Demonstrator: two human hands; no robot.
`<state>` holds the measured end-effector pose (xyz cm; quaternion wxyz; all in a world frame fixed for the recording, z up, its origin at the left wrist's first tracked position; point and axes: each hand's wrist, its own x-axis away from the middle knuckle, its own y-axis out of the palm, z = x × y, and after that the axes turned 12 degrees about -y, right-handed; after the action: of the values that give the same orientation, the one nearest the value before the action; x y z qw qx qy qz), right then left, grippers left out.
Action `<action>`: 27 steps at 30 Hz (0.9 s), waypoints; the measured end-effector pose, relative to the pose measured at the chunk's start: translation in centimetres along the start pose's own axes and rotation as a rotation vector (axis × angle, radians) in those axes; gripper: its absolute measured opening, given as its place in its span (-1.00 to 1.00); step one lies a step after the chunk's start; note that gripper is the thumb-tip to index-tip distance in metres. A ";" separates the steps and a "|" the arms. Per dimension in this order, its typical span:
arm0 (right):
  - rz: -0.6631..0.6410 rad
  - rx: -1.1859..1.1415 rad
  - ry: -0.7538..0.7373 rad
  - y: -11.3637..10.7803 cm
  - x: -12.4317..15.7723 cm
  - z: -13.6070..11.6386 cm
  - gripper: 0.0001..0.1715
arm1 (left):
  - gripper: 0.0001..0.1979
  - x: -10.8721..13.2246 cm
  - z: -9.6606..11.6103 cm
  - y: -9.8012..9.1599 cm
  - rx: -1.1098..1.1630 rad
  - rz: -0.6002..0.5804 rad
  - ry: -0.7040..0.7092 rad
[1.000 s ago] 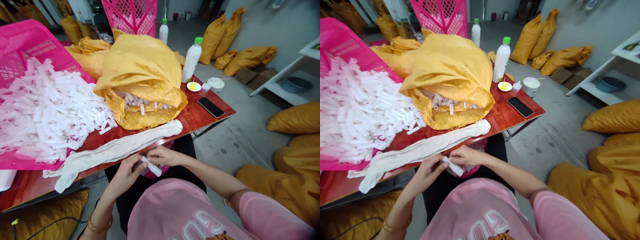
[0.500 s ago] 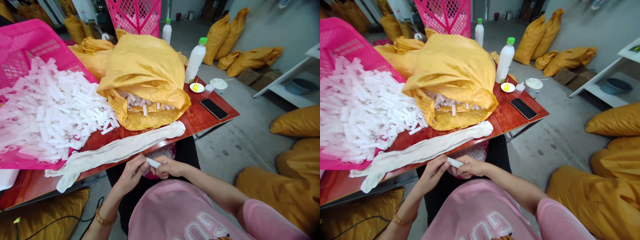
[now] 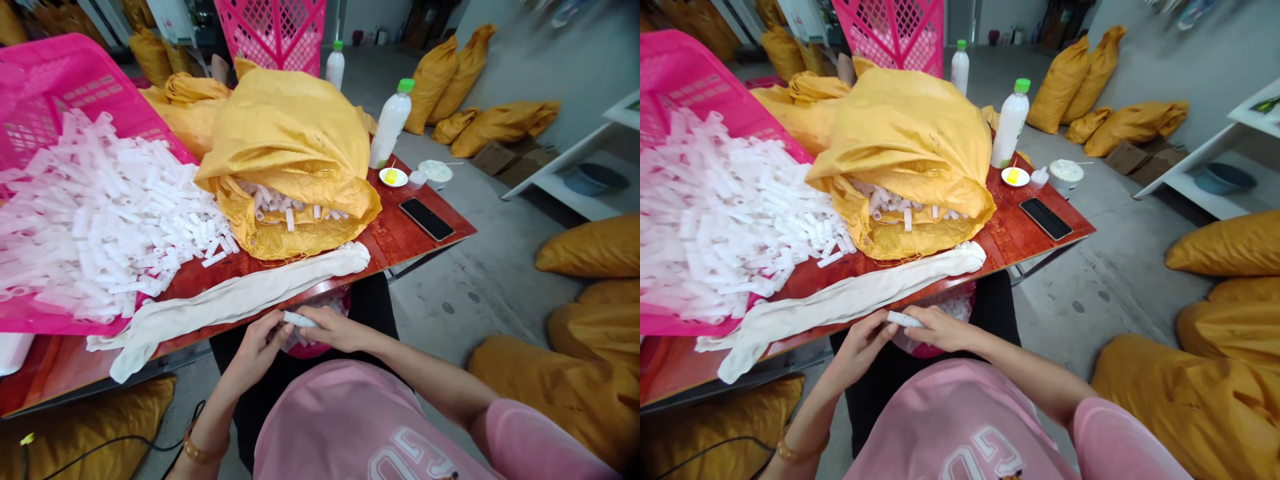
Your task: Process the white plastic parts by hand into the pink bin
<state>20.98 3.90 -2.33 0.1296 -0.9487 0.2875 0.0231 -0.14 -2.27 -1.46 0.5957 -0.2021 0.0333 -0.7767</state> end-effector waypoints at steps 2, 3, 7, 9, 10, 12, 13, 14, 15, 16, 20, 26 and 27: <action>-0.005 -0.292 0.056 -0.4 -0.2 0.0 -0.76 | -0.79 0.1 0.6 -0.6 0.039 -0.072 -0.028; -0.043 -0.484 0.116 -0.3 -0.2 0.2 -0.73 | -0.79 0.2 0.9 -1.0 0.034 -0.099 -0.032; -0.280 -1.096 0.292 1.1 -0.4 1.2 -0.66 | -0.75 0.1 2.2 -1.7 -0.046 -0.128 0.011; -0.206 -1.055 0.271 1.7 -0.4 1.4 -0.67 | -0.75 0.1 2.5 -1.6 -0.011 -0.139 -0.014; -0.124 -0.931 0.233 1.8 -0.4 1.3 -0.69 | -0.75 0.1 2.5 -1.5 0.016 -0.148 -0.044; 0.015 -0.524 0.124 1.6 -0.4 0.7 -0.73 | -0.75 0.2 2.4 -1.2 0.070 -0.170 -0.114; 0.051 -0.291 0.065 1.3 -0.3 0.4 -0.77 | -0.73 0.4 2.4 -1.1 0.105 -0.183 -0.146; 0.058 -0.080 0.017 1.0 -0.3 0.0 -0.80 | -0.69 0.5 2.3 -1.0 0.151 -0.193 -0.174; 0.036 0.093 -0.016 0.7 -0.2 -0.3 -0.84 | -0.65 0.7 2.3 -0.9 0.202 -0.194 -0.199; 0.007 0.234 -0.033 0.4 -0.1 -0.6 -0.87 | -0.60 0.8 2.3 -0.8 0.257 -0.180 -0.225; -0.071 0.762 -0.094 0.8 0.1 -0.3 -0.90 | -0.50 1.0 2.8 0.5 0.444 -0.029 -0.343; -0.072 1.216 -0.122 1.4 0.2 1.2 -0.68 | -0.52 -0.1 3.4 3.5 0.671 0.123 -0.451; -0.080 1.187 -0.095 1.1 0.2 1.3 -0.70 | -0.50 -0.2 3.3 3.5 0.648 0.114 -0.456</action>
<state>20.59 3.17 -3.83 0.6511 -0.7222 0.2091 -0.1038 4.25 -2.43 0.50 0.6626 -0.1688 -0.3357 -0.6479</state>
